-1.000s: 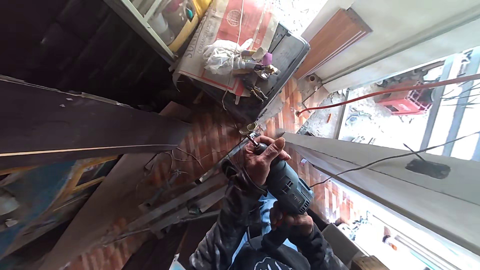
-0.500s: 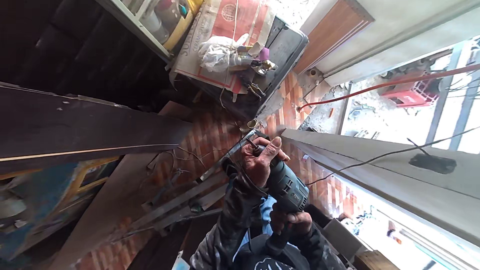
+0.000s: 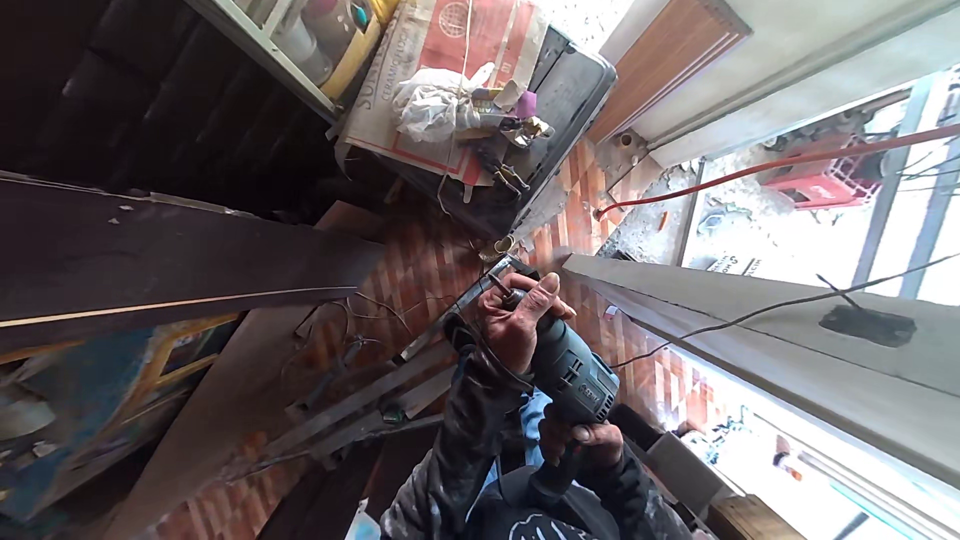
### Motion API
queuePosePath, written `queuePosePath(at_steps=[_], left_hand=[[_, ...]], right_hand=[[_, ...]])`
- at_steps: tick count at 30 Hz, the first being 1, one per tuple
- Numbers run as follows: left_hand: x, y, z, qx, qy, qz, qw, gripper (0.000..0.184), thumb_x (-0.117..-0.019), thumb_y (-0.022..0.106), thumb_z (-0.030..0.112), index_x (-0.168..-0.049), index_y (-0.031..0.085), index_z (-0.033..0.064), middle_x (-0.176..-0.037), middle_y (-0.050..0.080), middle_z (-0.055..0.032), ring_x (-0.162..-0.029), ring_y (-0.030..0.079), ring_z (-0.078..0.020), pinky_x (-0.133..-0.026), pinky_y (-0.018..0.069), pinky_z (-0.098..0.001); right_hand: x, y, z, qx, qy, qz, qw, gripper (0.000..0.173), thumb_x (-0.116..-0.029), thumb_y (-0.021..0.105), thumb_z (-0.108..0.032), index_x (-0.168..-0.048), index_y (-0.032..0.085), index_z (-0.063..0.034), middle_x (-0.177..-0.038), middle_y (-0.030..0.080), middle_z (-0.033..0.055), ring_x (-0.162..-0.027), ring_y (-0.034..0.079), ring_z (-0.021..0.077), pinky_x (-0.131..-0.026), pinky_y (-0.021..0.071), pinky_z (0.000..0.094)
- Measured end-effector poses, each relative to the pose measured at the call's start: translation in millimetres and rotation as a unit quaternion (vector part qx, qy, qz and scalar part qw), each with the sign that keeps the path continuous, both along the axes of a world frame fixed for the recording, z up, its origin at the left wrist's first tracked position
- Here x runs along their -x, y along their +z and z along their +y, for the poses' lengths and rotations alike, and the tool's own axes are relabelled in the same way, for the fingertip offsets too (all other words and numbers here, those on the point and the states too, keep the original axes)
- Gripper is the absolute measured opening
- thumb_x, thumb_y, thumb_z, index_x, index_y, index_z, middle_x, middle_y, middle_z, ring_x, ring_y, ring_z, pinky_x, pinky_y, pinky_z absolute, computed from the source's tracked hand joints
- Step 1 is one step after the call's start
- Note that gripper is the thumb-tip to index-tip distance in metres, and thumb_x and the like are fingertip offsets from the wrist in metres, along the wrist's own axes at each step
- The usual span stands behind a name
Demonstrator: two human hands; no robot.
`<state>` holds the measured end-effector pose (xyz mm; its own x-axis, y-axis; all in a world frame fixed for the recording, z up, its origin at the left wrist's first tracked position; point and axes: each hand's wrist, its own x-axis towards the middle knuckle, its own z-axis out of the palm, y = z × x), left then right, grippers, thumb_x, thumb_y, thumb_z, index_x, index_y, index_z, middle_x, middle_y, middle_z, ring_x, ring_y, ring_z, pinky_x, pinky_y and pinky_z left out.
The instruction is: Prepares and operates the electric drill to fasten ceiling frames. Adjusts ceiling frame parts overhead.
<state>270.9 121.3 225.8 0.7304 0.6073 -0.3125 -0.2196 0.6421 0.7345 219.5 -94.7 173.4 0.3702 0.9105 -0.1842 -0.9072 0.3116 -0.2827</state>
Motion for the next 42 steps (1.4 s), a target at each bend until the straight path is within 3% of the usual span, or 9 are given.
queuePosePath(at_steps=[5,11,17,32,34,36,39,40,42], left_hand=[[3.9,-6.5,-0.5,0.008,0.027,0.012,1.000,0.017,-0.0961,0.061,0.006,-0.079,0.065,0.0045,-0.062,0.069,-0.0124,-0.057,0.071,-0.0207,-0.060,0.0624,-0.0360],[7.5,-10.3,-2.1,0.018,-0.009,-0.013,1.000,0.022,-0.0980,0.057,0.005,-0.077,0.061,0.0052,-0.059,0.065,-0.0109,-0.055,0.069,-0.0205,-0.061,0.0608,-0.0364],[16.9,-27.5,-2.9,0.010,0.028,0.071,0.997,0.023,-0.0943,0.054,0.003,-0.072,0.060,0.0075,-0.056,0.065,-0.0086,-0.051,0.067,-0.0198,-0.055,0.0601,-0.0366],[14.5,-36.7,-1.3,0.038,0.004,0.048,0.998,0.021,-0.0928,0.053,-0.002,-0.074,0.058,0.0061,-0.057,0.064,-0.0090,-0.052,0.067,-0.0198,-0.057,0.0602,-0.0357],[12.7,-39.8,1.0,0.035,0.006,0.068,0.997,0.021,-0.0924,0.052,-0.001,-0.074,0.059,0.0063,-0.057,0.064,-0.0087,-0.052,0.067,-0.0199,-0.057,0.0602,-0.0360],[11.2,-46.1,6.1,0.047,0.011,0.116,0.992,0.020,-0.0923,0.052,0.001,-0.074,0.058,0.0064,-0.057,0.063,-0.0076,-0.052,0.066,-0.0200,-0.056,0.0593,-0.0366],[1.2,-52.4,12.4,0.110,-0.009,0.203,0.973,0.022,-0.0966,0.048,0.001,-0.076,0.054,0.0032,-0.054,0.059,-0.0073,-0.048,0.063,-0.0193,-0.052,0.0584,-0.0344],[-3.5,-56.9,11.6,0.128,-0.022,0.222,0.966,0.022,-0.0997,0.046,0.003,-0.079,0.054,0.0017,-0.055,0.059,-0.0082,-0.049,0.063,-0.0203,-0.053,0.0588,-0.0350],[-15.0,-68.9,8.7,0.133,-0.069,0.245,0.958,0.035,-0.1079,0.043,0.020,-0.087,0.059,-0.0034,-0.062,0.066,-0.0135,-0.057,0.069,-0.0247,-0.059,0.0617,-0.0388]], right_hand=[[-3.6,0.3,1.5,0.032,0.007,-0.049,0.998,0.028,-0.0955,0.070,-0.029,-0.116,0.072,-0.0101,-0.092,0.075,0.0055,-0.082,0.073,0.0166,-0.077,0.0606,0.0357],[9.7,1.2,1.5,0.012,-0.009,-0.024,1.000,0.027,-0.0953,0.071,-0.027,-0.116,0.072,-0.0097,-0.092,0.074,0.0050,-0.082,0.072,0.0166,-0.077,0.0602,0.0366],[18.9,-3.4,-2.9,0.133,-0.027,-0.148,0.980,0.025,-0.0882,0.077,-0.023,-0.113,0.074,-0.0190,-0.091,0.074,-0.0038,-0.082,0.069,0.0074,-0.077,0.0583,0.0296],[20.6,-5.5,9.7,0.082,-0.046,-0.111,0.989,0.027,-0.0910,0.076,-0.022,-0.117,0.073,-0.0160,-0.094,0.075,-0.0021,-0.085,0.070,0.0081,-0.079,0.0588,0.0294],[15.4,-2.0,3.9,0.177,-0.041,-0.176,0.967,0.026,-0.0889,0.076,-0.015,-0.115,0.074,-0.0144,-0.096,0.075,-0.0028,-0.087,0.069,0.0072,-0.081,0.0585,0.0289],[7.2,4.6,-0.7,0.338,-0.040,-0.268,0.901,0.034,-0.0796,0.082,-0.006,-0.112,0.073,-0.0075,-0.099,0.077,0.0006,-0.091,0.072,0.0089,-0.086,0.0611,0.0298],[-16.6,5.4,4.1,0.424,-0.043,-0.469,0.773,0.070,-0.0775,0.086,-0.020,-0.134,0.058,0.0099,-0.121,0.073,0.0106,-0.112,0.069,0.0094,-0.101,0.0578,0.0292],[-22.5,2.8,4.7,0.432,-0.050,-0.494,0.753,0.074,-0.0783,0.086,-0.022,-0.136,0.055,0.0125,-0.124,0.072,0.0123,-0.114,0.068,0.0093,-0.102,0.0569,0.0286],[-20.2,-8.4,2.6,0.461,-0.071,-0.456,0.758,0.074,-0.0774,0.086,-0.023,-0.135,0.054,0.0129,-0.123,0.072,0.0123,-0.112,0.069,0.0108,-0.101,0.0579,0.0296]])
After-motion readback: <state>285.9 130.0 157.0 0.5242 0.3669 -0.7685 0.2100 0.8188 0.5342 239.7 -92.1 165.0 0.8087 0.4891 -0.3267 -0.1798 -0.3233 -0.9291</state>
